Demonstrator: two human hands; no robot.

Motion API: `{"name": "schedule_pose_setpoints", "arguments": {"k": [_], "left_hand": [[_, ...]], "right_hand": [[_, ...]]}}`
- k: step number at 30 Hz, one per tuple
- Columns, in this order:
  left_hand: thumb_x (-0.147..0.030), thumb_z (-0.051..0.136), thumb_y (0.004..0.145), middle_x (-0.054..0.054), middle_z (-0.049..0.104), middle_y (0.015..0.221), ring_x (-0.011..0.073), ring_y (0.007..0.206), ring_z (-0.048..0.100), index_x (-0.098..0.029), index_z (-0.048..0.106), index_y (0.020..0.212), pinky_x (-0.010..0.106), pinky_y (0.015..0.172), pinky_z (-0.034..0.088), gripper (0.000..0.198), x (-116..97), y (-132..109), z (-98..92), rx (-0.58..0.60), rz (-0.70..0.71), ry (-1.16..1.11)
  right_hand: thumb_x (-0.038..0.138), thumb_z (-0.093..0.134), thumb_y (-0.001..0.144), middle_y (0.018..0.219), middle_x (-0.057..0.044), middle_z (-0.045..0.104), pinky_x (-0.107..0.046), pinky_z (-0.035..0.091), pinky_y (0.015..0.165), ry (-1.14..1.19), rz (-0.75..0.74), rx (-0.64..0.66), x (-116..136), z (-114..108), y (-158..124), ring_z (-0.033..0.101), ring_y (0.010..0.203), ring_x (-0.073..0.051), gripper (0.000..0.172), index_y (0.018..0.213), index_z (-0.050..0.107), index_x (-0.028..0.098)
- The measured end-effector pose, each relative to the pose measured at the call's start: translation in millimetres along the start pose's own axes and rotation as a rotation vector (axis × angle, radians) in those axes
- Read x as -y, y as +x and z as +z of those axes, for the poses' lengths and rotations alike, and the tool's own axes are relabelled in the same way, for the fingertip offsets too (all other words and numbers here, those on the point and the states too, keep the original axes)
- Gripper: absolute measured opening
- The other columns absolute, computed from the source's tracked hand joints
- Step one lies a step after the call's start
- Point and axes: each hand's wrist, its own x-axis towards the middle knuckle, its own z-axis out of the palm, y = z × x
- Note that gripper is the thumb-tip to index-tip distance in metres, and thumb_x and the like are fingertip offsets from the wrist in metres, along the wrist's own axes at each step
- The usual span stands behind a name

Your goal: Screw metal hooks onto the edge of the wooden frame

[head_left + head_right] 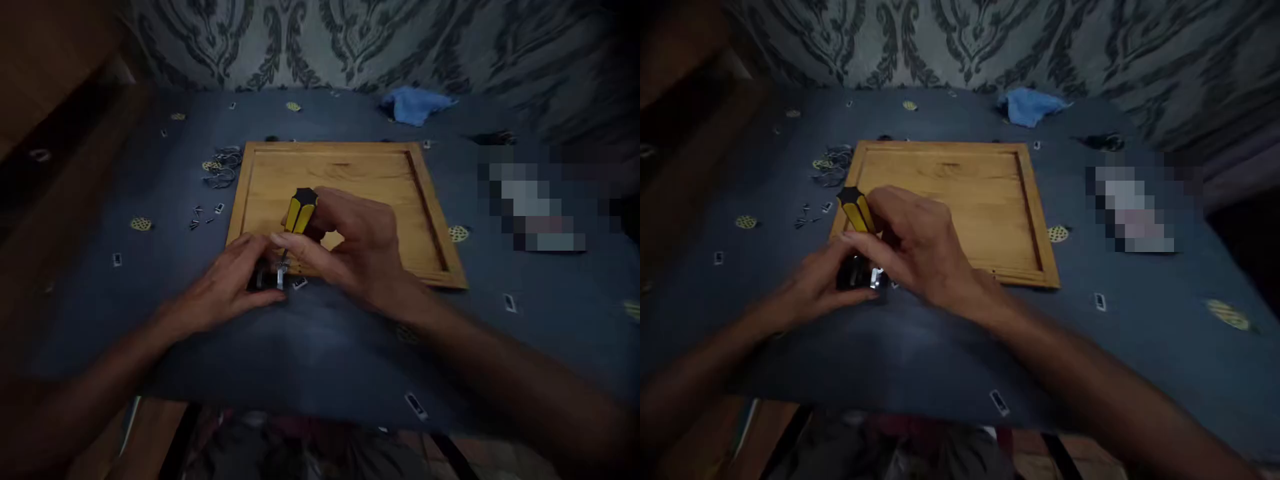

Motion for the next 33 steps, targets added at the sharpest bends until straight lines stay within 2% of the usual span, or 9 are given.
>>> {"name": "schedule_pose_setpoints", "arguments": {"k": [6,11,13,17,19,24,27,33], "left_hand": [[-0.044,0.073,0.093,0.004,0.065,0.112,0.0265,0.105,0.065,-0.025,0.051,0.128,0.040,0.089,0.056,0.045,1.6,0.2,1.6,-0.001,-0.007,-0.040],[-0.047,0.074,0.092,0.004,0.065,0.109,0.0266,0.104,0.066,-0.024,0.053,0.119,0.041,0.089,0.057,0.041,1.0,-0.1,0.4,-0.005,-0.032,-0.059],[-0.047,0.073,0.092,0.005,0.065,0.111,0.0271,0.105,0.066,-0.024,0.054,0.118,0.042,0.090,0.057,0.040,0.6,-0.4,-0.2,0.000,-0.054,-0.054],[-0.047,0.073,0.092,0.006,0.066,0.114,0.0264,0.107,0.066,-0.025,0.053,0.122,0.042,0.091,0.057,0.042,1.6,-1.4,0.2,0.008,-0.051,-0.043],[-0.046,0.073,0.093,0.006,0.067,0.116,0.0263,0.109,0.066,-0.024,0.051,0.128,0.042,0.093,0.057,0.047,2.9,-1.7,1.0,-0.003,-0.031,-0.035],[-0.049,0.073,0.092,0.007,0.067,0.115,0.0271,0.106,0.067,-0.023,0.054,0.122,0.042,0.089,0.057,0.045,3.9,-1.9,1.9,-0.017,-0.033,-0.025],[-0.051,0.073,0.092,0.007,0.067,0.113,0.0265,0.103,0.066,-0.024,0.055,0.116,0.042,0.089,0.057,0.041,4.1,-2.2,2.1,-0.017,-0.022,-0.037],[-0.050,0.073,0.092,0.006,0.067,0.112,0.0263,0.102,0.066,-0.023,0.054,0.116,0.041,0.088,0.056,0.041,5.6,-3.0,2.5,-0.032,0.003,-0.019]], "right_hand": [[0.046,0.064,0.100,0.071,0.000,0.062,-0.032,0.050,0.062,0.003,0.084,0.013,2.8,2.3,-1.1,0.060,0.064,-0.017,0.032,0.078,0.057,0.024],[0.046,0.065,0.099,0.070,0.000,0.062,-0.032,0.051,0.062,0.047,0.122,0.032,6.9,-0.3,0.6,0.059,0.064,-0.017,0.031,0.077,0.059,0.025],[0.046,0.065,0.099,0.072,0.000,0.063,-0.032,0.051,0.061,0.084,0.157,-0.003,11.1,-4.3,2.9,0.061,0.064,-0.016,0.030,0.079,0.060,0.024],[0.043,0.069,0.097,0.080,-0.001,0.067,-0.031,0.054,0.057,0.201,0.294,-0.160,20.0,-17.6,9.7,0.063,0.062,-0.015,0.026,0.082,0.061,0.025],[0.040,0.068,0.097,0.081,-0.001,0.068,-0.031,0.054,0.056,0.189,0.318,-0.170,21.1,-22.6,12.4,0.062,0.060,-0.015,0.024,0.081,0.060,0.026],[0.037,0.066,0.099,0.077,-0.002,0.065,-0.033,0.052,0.058,0.118,0.229,-0.081,13.7,-19.9,12.2,0.060,0.062,-0.016,0.023,0.082,0.062,0.022],[0.042,0.062,0.101,0.074,-0.002,0.063,-0.034,0.052,0.064,0.028,0.153,-0.028,6.9,-13.4,8.9,0.059,0.066,-0.017,0.027,0.083,0.064,0.021],[0.043,0.059,0.102,0.076,-0.002,0.065,-0.034,0.050,0.067,-0.013,0.127,0.030,-0.3,-6.9,3.6,0.061,0.071,-0.018,0.025,0.087,0.065,0.023]]}}
